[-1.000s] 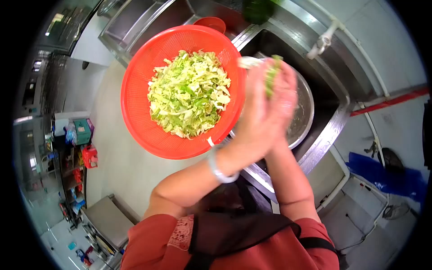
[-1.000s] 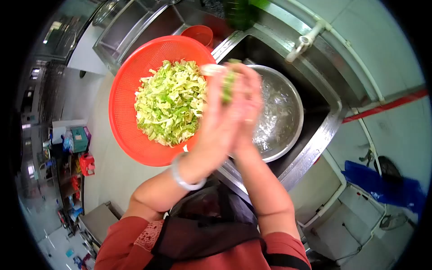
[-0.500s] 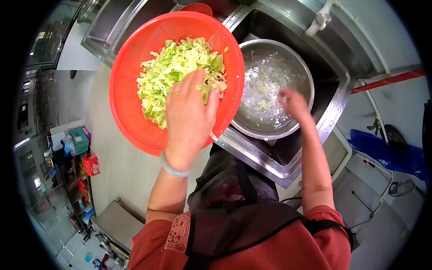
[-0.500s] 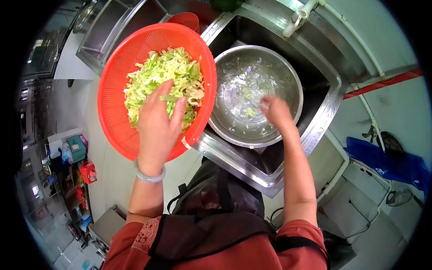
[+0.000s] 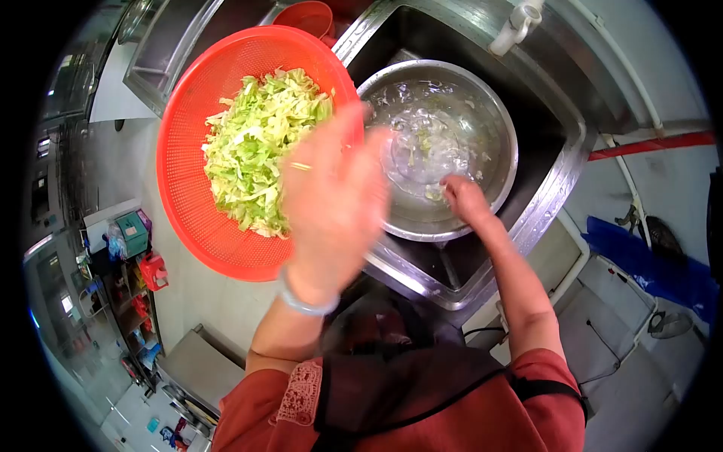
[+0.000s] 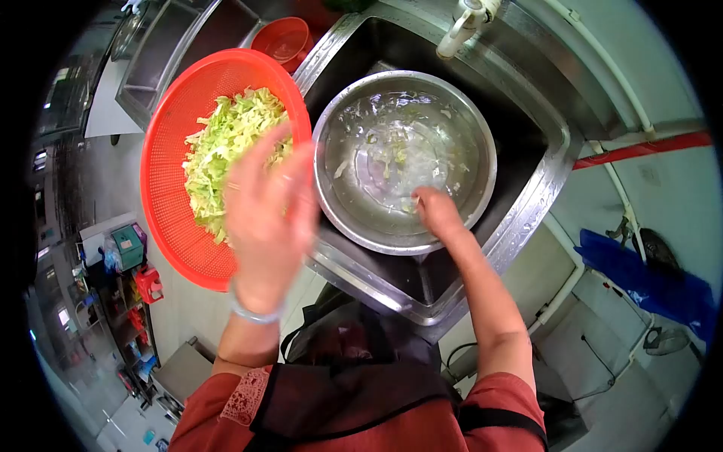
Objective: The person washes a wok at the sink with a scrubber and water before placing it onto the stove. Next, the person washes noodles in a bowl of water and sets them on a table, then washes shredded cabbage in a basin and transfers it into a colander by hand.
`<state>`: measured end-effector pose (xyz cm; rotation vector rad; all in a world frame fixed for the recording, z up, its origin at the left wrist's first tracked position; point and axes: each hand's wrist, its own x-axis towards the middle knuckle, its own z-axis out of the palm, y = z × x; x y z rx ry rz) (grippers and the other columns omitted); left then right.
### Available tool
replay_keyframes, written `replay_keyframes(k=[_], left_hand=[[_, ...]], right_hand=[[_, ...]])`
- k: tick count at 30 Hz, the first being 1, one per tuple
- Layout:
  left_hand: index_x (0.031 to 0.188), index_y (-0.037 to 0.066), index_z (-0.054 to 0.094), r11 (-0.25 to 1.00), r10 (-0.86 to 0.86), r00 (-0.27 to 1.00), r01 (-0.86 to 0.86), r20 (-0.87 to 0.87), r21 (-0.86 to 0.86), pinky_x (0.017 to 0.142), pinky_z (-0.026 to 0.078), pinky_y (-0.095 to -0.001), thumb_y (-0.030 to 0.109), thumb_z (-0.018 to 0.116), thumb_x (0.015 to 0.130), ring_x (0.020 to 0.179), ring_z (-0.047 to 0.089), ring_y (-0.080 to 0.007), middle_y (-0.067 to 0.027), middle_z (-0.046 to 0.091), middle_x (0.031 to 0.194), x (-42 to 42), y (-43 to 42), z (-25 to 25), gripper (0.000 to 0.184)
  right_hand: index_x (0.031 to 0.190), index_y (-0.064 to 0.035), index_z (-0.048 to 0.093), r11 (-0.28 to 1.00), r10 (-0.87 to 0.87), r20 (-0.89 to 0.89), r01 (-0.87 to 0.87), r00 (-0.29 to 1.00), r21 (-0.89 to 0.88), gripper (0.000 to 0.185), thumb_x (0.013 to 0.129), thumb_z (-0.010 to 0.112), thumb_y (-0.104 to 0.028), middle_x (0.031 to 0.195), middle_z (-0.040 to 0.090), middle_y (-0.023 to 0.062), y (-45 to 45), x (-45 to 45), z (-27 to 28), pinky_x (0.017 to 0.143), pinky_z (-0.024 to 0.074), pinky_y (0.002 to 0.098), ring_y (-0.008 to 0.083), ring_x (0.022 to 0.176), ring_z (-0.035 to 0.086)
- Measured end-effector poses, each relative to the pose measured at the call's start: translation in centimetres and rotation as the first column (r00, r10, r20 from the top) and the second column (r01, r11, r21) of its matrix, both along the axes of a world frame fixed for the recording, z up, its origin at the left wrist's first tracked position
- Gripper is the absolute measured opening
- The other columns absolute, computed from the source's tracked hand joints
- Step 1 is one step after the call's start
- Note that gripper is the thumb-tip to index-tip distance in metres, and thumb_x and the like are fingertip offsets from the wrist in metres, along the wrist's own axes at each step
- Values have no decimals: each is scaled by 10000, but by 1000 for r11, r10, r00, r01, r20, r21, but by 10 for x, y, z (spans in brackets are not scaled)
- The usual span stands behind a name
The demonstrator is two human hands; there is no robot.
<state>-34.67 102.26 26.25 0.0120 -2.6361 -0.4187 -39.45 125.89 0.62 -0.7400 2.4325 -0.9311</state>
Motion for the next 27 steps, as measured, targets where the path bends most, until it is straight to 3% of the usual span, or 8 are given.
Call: replay_keyframes(k=[3,8,10,11,13,18,25,27], left_hand=[[1104,93,617,907,-292,956,277,-1,317,927,385,-418,88,636,743,1069,546,-287,-116,566,1180,-11,60,-35,362],[1346,76,378,880,322,792,-452,519,144,988,327,-509,281,613,820,1255,329,-440,-237,230,1427,-21,70,-228,611],[1362,76,351,813,436,686,-578,582,72,984,330,-528,332,595,841,1258,305,-474,-250,180,1442,-25,53,-276,630],[1353,86,376,739,426,588,-665,688,111,978,343,-524,359,554,865,1245,337,-464,-253,253,1416,-26,47,-288,587],[1343,96,401,647,395,473,-752,788,127,972,356,-519,387,514,888,1233,369,-454,-255,327,1390,-31,42,-308,551],[1171,108,596,534,-25,638,-642,769,550,900,427,-405,352,438,925,1030,567,-390,-245,624,1028,-31,80,-346,381],[1026,43,637,431,-236,622,-622,747,654,798,447,-469,304,418,898,949,583,-421,-253,611,1023,-5,139,-385,364],[1101,121,627,200,-256,585,-747,770,634,737,484,-380,256,417,930,837,616,-277,-130,643,940,6,151,-406,302]], right_hand=[[953,-66,647,984,64,-97,-78,993,-157,196,778,568,-106,897,608,189,-30,-60,11,740,475,428,381,851,587],[1054,-130,656,968,248,-335,-249,909,42,271,804,582,-205,1148,585,87,-113,-126,-18,892,428,485,283,1111,515],[1119,-181,633,928,316,-378,-201,870,314,289,870,558,-306,1207,542,48,-129,-127,-36,917,407,565,275,1151,495],[1119,-181,633,927,321,-369,-209,872,312,289,870,558,-306,1207,542,48,-129,-128,-41,917,407,565,275,1151,495],[1159,-229,632,743,360,201,-410,911,529,324,849,567,-297,1285,513,65,-126,-133,-30,967,275,682,291,1272,396],[1052,-110,678,568,487,270,-536,831,624,367,855,530,-383,1159,608,127,-69,-113,-69,930,433,503,336,1087,568],[999,-79,687,765,75,323,-263,943,588,380,835,545,-390,1039,642,188,-4,-63,-72,869,471,434,351,994,605],[1000,-106,691,757,-54,312,-164,949,633,347,820,550,-367,1051,641,169,2,-48,-77,883,460,432,343,1000,600]])
